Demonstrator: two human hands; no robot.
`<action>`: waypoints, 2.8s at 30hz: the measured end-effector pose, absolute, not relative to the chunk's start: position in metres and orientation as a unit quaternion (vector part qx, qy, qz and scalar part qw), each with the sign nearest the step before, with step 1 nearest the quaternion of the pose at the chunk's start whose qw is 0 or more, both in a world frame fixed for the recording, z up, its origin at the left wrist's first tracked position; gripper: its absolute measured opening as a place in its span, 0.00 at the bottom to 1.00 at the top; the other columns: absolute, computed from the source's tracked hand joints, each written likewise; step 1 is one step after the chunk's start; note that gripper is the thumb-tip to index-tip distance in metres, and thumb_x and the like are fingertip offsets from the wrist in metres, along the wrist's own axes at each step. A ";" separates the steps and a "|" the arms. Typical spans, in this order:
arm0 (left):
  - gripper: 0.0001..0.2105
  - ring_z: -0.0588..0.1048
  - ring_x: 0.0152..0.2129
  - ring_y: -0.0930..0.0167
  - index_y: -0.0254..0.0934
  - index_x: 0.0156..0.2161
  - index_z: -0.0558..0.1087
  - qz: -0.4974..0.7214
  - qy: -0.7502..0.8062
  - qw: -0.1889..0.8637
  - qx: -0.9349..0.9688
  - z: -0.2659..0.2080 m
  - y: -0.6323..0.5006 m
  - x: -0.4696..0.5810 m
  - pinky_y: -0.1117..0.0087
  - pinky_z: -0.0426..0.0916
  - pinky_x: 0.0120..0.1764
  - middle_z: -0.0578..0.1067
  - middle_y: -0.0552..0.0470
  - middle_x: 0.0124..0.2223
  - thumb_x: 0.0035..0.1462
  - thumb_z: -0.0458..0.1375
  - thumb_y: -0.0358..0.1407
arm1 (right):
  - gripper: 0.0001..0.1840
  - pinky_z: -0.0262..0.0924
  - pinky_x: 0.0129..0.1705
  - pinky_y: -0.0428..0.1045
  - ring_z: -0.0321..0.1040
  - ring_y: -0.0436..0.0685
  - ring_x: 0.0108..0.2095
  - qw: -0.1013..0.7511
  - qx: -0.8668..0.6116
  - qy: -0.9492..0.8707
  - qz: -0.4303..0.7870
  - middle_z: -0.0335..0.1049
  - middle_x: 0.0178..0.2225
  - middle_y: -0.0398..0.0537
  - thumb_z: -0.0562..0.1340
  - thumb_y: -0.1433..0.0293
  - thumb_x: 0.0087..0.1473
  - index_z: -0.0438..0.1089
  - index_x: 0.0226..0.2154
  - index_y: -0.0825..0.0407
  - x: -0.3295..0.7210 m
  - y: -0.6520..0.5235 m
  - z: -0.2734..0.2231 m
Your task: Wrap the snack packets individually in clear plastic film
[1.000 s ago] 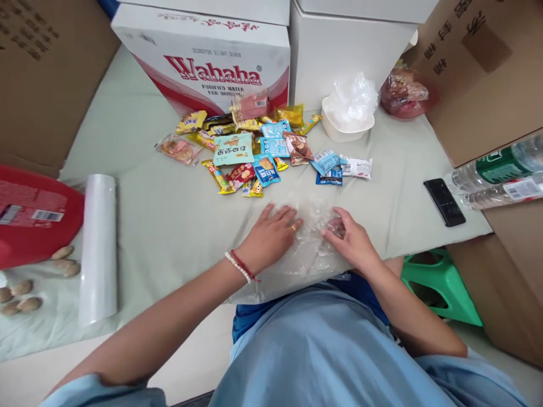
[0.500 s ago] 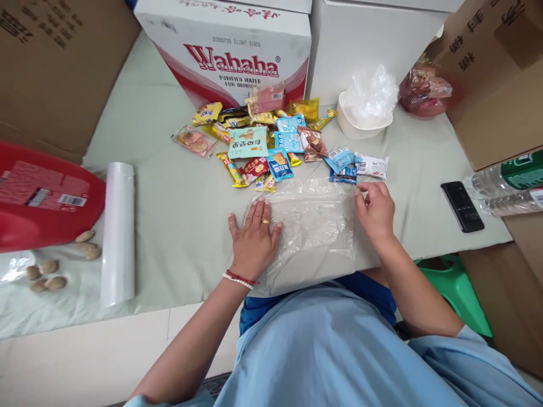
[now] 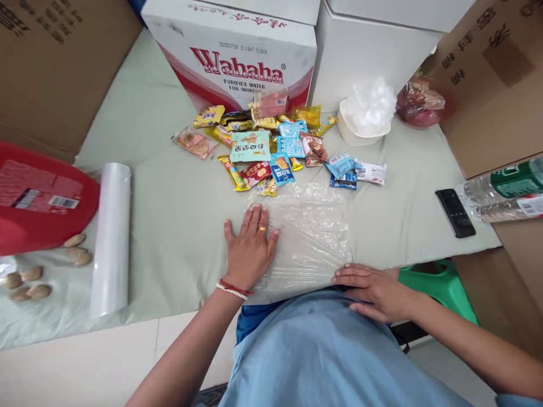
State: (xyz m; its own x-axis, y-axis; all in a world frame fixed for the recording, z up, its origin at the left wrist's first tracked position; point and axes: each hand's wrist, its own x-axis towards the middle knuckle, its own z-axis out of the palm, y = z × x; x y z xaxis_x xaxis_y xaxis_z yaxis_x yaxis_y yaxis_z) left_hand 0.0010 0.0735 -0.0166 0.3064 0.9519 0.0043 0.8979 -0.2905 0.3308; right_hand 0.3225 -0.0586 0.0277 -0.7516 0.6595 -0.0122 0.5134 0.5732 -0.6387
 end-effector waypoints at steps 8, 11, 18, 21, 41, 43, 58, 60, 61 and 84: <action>0.28 0.56 0.74 0.55 0.42 0.75 0.57 0.124 0.586 0.116 0.792 -0.006 0.075 -0.004 0.28 0.27 0.69 0.59 0.40 0.75 0.76 0.39 0.45 | 0.23 0.62 0.68 0.66 0.67 0.65 0.67 0.187 -0.512 -0.823 0.160 0.70 0.66 0.58 0.58 0.64 0.72 0.68 0.66 0.49 0.307 0.022 0.025; 0.28 0.58 0.73 0.54 0.42 0.75 0.56 0.100 0.586 0.111 0.796 -0.008 0.080 -0.016 0.28 0.30 0.70 0.59 0.39 0.75 0.75 0.39 0.45 | 0.29 0.54 0.72 0.72 0.55 0.67 0.73 0.097 -0.523 -0.837 0.132 0.60 0.73 0.56 0.57 0.61 0.72 0.62 0.71 0.45 0.322 0.027 -0.006; 0.31 0.58 0.73 0.54 0.34 0.75 0.54 0.079 0.586 0.087 0.801 -0.018 0.080 -0.023 0.30 0.35 0.70 0.53 0.35 0.77 0.75 0.40 0.47 | 0.17 0.74 0.55 0.61 0.79 0.64 0.53 0.140 -0.539 -0.810 0.182 0.82 0.52 0.53 0.57 0.60 0.71 0.81 0.50 0.46 0.363 0.052 0.015; 0.31 0.59 0.72 0.53 0.34 0.75 0.54 0.081 0.581 0.088 0.805 -0.019 0.080 -0.023 0.30 0.36 0.70 0.54 0.35 0.76 0.75 0.40 0.47 | 0.18 0.74 0.47 0.60 0.79 0.66 0.43 0.154 -0.639 -0.745 0.111 0.83 0.41 0.52 0.57 0.60 0.70 0.82 0.42 0.48 0.368 0.104 0.041; 0.31 0.59 0.72 0.53 0.33 0.75 0.54 0.109 0.571 0.089 0.809 -0.023 0.081 -0.026 0.32 0.33 0.71 0.56 0.33 0.76 0.75 0.39 0.47 | 0.30 0.61 0.67 0.67 0.66 0.72 0.62 0.088 -0.625 -0.774 0.057 0.70 0.63 0.58 0.64 0.61 0.61 0.71 0.64 0.50 0.412 0.227 0.040; 0.31 0.59 0.72 0.53 0.34 0.76 0.53 0.110 0.568 0.089 0.810 -0.023 0.081 -0.026 0.32 0.33 0.71 0.56 0.33 0.76 0.75 0.40 0.47 | 0.30 0.60 0.67 0.67 0.65 0.73 0.64 0.041 -0.587 -0.803 0.095 0.74 0.59 0.57 0.67 0.59 0.58 0.73 0.61 0.50 0.403 0.209 0.034; 0.31 0.56 0.74 0.56 0.34 0.75 0.54 0.071 0.604 0.085 0.789 -0.024 0.077 -0.016 0.30 0.32 0.71 0.53 0.37 0.77 0.76 0.38 0.47 | 0.25 0.65 0.63 0.68 0.67 0.70 0.60 0.237 -0.436 -0.852 0.167 0.75 0.53 0.56 0.67 0.60 0.64 0.70 0.61 0.46 0.275 0.099 0.048; 0.30 0.56 0.74 0.56 0.34 0.75 0.54 0.077 0.604 0.089 0.788 -0.023 0.078 -0.018 0.31 0.33 0.71 0.54 0.38 0.77 0.76 0.37 0.47 | 0.25 0.66 0.62 0.69 0.65 0.71 0.61 0.228 -0.436 -0.850 0.188 0.75 0.52 0.58 0.67 0.64 0.63 0.70 0.61 0.47 0.249 0.084 0.025; 0.30 0.56 0.74 0.56 0.34 0.75 0.54 0.080 0.604 0.093 0.787 -0.022 0.078 -0.019 0.31 0.34 0.71 0.54 0.38 0.77 0.76 0.37 0.46 | 0.25 0.67 0.61 0.70 0.65 0.71 0.61 0.227 -0.447 -0.844 0.191 0.74 0.52 0.58 0.67 0.66 0.63 0.70 0.62 0.47 0.242 0.078 0.012; 0.35 0.57 0.73 0.54 0.32 0.77 0.45 0.085 0.575 0.055 0.812 -0.028 0.052 -0.031 0.36 0.30 0.73 0.54 0.36 0.76 0.74 0.43 0.49 | 0.17 0.64 0.63 0.67 0.67 0.70 0.62 0.178 -0.486 -0.820 0.244 0.74 0.57 0.59 0.67 0.60 0.64 0.79 0.51 0.49 0.235 0.118 0.022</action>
State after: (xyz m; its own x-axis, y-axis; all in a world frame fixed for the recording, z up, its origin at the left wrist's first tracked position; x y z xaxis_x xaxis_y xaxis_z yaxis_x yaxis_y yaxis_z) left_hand -0.0309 0.0520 -0.0283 0.3248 0.9429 0.0745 0.9240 -0.3331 0.1877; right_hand 0.2354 0.1178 0.0218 -0.4650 0.8836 0.0542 0.7098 0.4087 -0.5738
